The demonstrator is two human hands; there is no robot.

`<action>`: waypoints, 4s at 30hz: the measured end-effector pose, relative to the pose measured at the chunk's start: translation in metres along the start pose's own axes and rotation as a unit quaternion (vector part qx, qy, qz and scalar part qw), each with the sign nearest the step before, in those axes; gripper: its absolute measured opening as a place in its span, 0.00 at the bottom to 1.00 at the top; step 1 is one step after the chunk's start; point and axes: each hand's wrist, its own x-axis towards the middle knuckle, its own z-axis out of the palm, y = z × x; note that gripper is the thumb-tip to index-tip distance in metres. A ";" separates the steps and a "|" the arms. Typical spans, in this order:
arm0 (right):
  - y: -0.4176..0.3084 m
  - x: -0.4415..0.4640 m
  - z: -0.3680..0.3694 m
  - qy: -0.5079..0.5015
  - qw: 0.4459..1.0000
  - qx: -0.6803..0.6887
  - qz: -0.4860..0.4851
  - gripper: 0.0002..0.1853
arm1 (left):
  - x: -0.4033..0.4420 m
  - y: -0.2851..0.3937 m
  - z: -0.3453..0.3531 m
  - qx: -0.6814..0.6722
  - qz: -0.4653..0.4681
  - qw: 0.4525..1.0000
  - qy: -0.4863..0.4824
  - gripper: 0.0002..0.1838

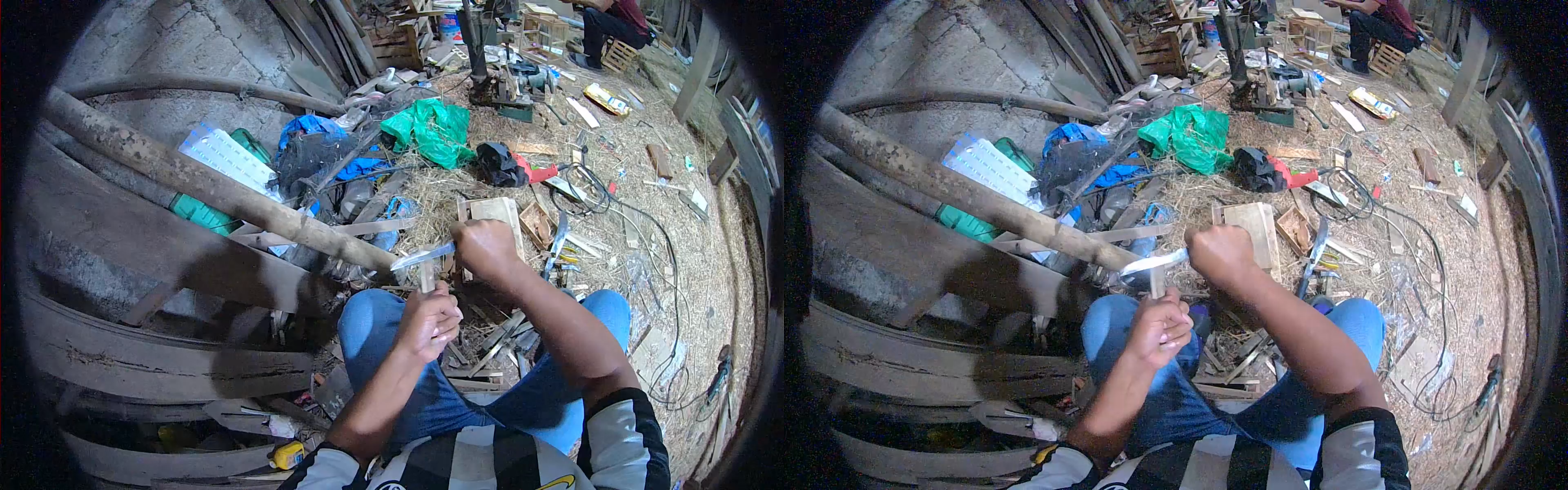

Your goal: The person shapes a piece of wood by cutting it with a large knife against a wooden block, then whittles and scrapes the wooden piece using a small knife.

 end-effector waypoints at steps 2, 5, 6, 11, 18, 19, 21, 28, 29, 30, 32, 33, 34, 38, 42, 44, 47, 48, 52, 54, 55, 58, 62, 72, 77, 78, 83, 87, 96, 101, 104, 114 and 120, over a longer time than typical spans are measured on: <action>0.063 0.013 0.029 0.054 0.989 -0.002 0.137 0.09 | -0.025 -0.005 0.013 0.013 0.016 0.999 -0.029 0.17; 0.065 0.028 -0.030 0.063 0.976 0.004 0.209 0.08 | -0.046 -0.002 0.012 0.064 0.061 0.995 -0.036 0.20; 0.052 0.027 -0.029 0.064 0.981 0.002 0.184 0.08 | -0.039 0.001 0.006 0.060 0.069 0.996 0.005 0.20; -0.016 -0.014 -0.027 0.026 0.998 0.037 0.036 0.04 | -0.017 0.000 -0.008 0.115 0.092 0.988 0.034 0.19; -0.035 -0.022 -0.021 0.037 0.997 0.059 -0.027 0.04 | -0.009 -0.006 0.003 0.116 0.061 0.990 0.045 0.19; -0.033 -0.020 -0.020 0.025 0.998 0.055 -0.026 0.04 | -0.008 -0.006 0.005 0.119 0.062 0.990 0.042 0.19; -0.022 -0.014 -0.026 0.037 0.998 0.041 -0.023 0.04 | -0.009 -0.004 0.003 0.101 0.044 0.994 0.021 0.18; -0.007 -0.003 -0.009 -0.010 0.999 0.017 0.026 0.06 | -0.001 0.000 -0.001 0.098 0.006 0.995 0.030 0.17; -0.006 -0.002 -0.005 -0.024 0.999 0.018 0.034 0.06 | 0.000 0.000 -0.002 0.098 0.004 0.995 0.030 0.17; -0.005 -0.001 -0.006 -0.024 0.999 0.017 0.035 0.06 | 0.001 0.001 -0.003 0.100 0.002 0.995 0.028 0.17; -0.005 -0.001 -0.006 -0.037 0.998 0.022 0.042 0.06 | 0.001 0.001 -0.004 0.102 -0.001 0.994 0.026 0.17; -0.001 0.001 0.000 -0.027 0.997 -0.002 0.076 0.06 | 0.000 0.000 -0.005 0.096 0.015 0.995 0.036 0.17; 0.010 0.004 0.011 -0.018 0.993 -0.026 0.111 0.07 | -0.001 -0.002 -0.005 0.089 0.032 0.994 0.045 0.17; 0.096 0.023 -0.019 0.035 0.963 -0.013 0.266 0.10 | -0.042 -0.005 -0.004 0.131 0.059 0.988 -0.062 0.18; 0.054 0.011 -0.032 0.105 0.962 0.207 0.145 0.07 | -0.029 -0.002 -0.015 0.288 0.166 0.938 0.096 0.16; 0.033 0.004 -0.018 0.113 0.924 0.361 0.059 0.13 | -0.016 -0.005 -0.022 0.326 0.224 0.913 0.097 0.15; 0.000 -0.001 -0.028 0.029 0.841 0.535 0.072 0.16 | -0.011 -0.002 -0.018 0.359 0.277 0.886 0.099 0.14; -0.006 -0.003 -0.033 0.030 0.841 0.536 0.069 0.16 | -0.009 -0.001 -0.019 0.371 0.294 0.875 0.101 0.14; -0.017 -0.012 -0.053 -0.080 0.744 0.652 0.125 0.18 | -0.006 0.001 -0.010 0.375 0.305 0.870 0.098 0.13; -0.020 -0.013 -0.052 -0.094 0.736 0.659 0.124 0.18 | -0.005 0.003 -0.004 0.317 0.288 0.899 0.093 0.13; -0.020 -0.013 -0.048 -0.091 0.732 0.662 0.135 0.19 | -0.004 0.003 -0.002 0.257 0.270 0.924 0.087 0.13; -0.025 -0.016 -0.045 -0.086 0.739 0.652 0.146 0.19 | 0.006 0.009 0.001 0.042 0.330 0.943 -0.018 0.33; -0.041 -0.022 -0.035 -0.129 0.741 0.643 0.146 0.18 | 0.016 0.022 0.004 -0.093 0.385 0.918 -0.017 0.41; -0.053 -0.025 -0.049 -0.183 0.615 0.726 0.246 0.17 | 0.026 0.016 -0.005 -0.082 0.358 0.930 -0.016 0.41; -0.047 -0.019 -0.062 -0.127 0.607 0.733 0.279 0.13 | 0.029 0.012 -0.010 -0.054 0.388 0.919 -0.035 0.44; -0.041 -0.017 -0.060 -0.128 0.625 0.721 0.272 0.12 | 0.023 0.017 -0.010 -0.086 0.355 0.927 -0.081 0.44; -0.002 -0.007 -0.057 -0.150 0.726 0.633 0.224 0.10 | 0.000 0.041 -0.023 -0.087 0.014 0.976 -0.198 0.28; 0.017 -0.002 -0.062 -0.140 0.798 0.548 0.207 0.10 | -0.003 0.041 -0.021 0.070 -0.065 0.976 -0.195 0.26; 0.022 0.000 -0.062 -0.151 0.790 0.543 0.243 0.12 | 0.001 0.022 -0.008 0.080 -0.050 0.982 -0.163 0.20; 0.019 0.001 -0.058 -0.153 0.770 0.569 0.245 0.13 | 0.004 0.017 -0.012 0.013 -0.047 0.981 -0.188 0.21; 0.019 0.002 -0.049 -0.146 0.774 0.578 0.214 0.14 | 0.004 0.016 -0.014 0.019 -0.053 0.977 -0.204 0.21; 0.012 -0.002 -0.049 -0.106 0.789 0.592 0.124 0.20 | -0.001 0.006 0.007 0.215 0.097 0.968 -0.087 0.24; 0.004 -0.004 -0.053 -0.098 0.780 0.611 0.098 0.21 | 0.002 0.006 -0.009 0.094 0.075 0.986 -0.117 0.28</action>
